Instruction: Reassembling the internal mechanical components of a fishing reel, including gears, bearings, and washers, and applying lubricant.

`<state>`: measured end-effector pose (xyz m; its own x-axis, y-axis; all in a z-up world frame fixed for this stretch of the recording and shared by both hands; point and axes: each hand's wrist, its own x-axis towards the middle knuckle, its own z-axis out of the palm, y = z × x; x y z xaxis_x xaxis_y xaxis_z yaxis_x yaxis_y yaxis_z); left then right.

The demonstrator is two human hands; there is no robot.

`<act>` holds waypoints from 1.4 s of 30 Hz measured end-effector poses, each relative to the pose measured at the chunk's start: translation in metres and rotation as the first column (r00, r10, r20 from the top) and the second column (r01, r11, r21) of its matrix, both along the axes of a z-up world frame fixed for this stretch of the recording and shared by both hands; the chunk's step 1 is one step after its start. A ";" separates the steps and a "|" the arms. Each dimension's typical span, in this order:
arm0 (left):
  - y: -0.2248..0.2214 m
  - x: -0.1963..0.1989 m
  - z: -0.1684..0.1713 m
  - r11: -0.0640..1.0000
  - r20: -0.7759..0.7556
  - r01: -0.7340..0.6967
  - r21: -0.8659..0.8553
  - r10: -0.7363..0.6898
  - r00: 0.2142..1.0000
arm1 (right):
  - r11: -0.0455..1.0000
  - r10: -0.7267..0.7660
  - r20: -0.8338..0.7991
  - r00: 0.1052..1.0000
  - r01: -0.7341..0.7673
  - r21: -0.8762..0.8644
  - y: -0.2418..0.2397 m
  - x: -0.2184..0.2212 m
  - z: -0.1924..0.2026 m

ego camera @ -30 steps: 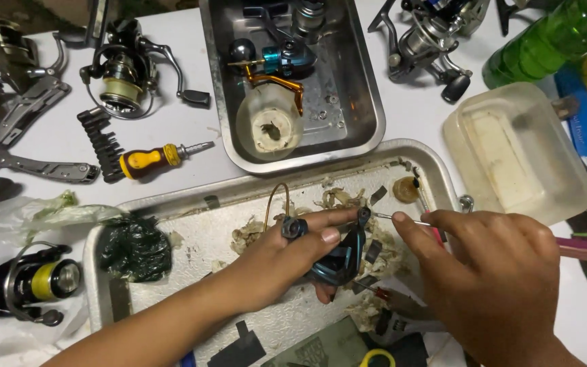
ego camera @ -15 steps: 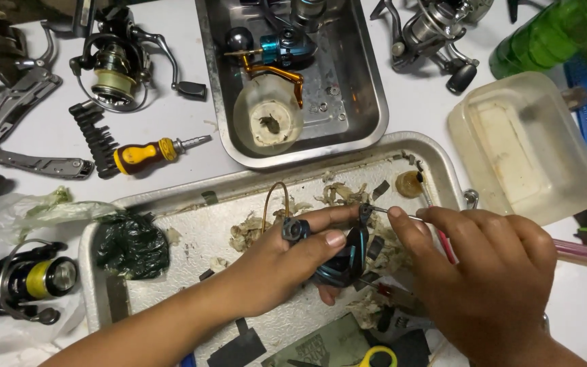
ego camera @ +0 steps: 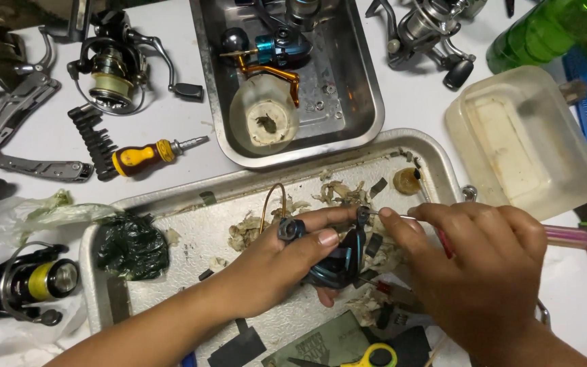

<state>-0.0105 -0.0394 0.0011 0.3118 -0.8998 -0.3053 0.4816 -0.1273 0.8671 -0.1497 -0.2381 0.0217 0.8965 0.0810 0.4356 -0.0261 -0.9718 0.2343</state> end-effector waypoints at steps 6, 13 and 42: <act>0.002 0.001 0.005 0.998 0.106 0.024 0.057 -0.030 0.994 | 1.000 -0.010 -0.002 1.000 0.010 -0.006 -0.003 -0.001 0.003; 0.000 0.001 0.008 0.999 0.009 0.002 0.034 -0.002 1.000 | 1.000 -0.011 -0.016 1.000 0.011 0.009 -0.005 -0.003 0.003; -0.001 -0.003 0.017 0.970 0.339 0.002 0.241 -0.087 0.937 | 0.998 0.049 0.016 0.999 -0.049 0.029 0.003 -0.001 0.006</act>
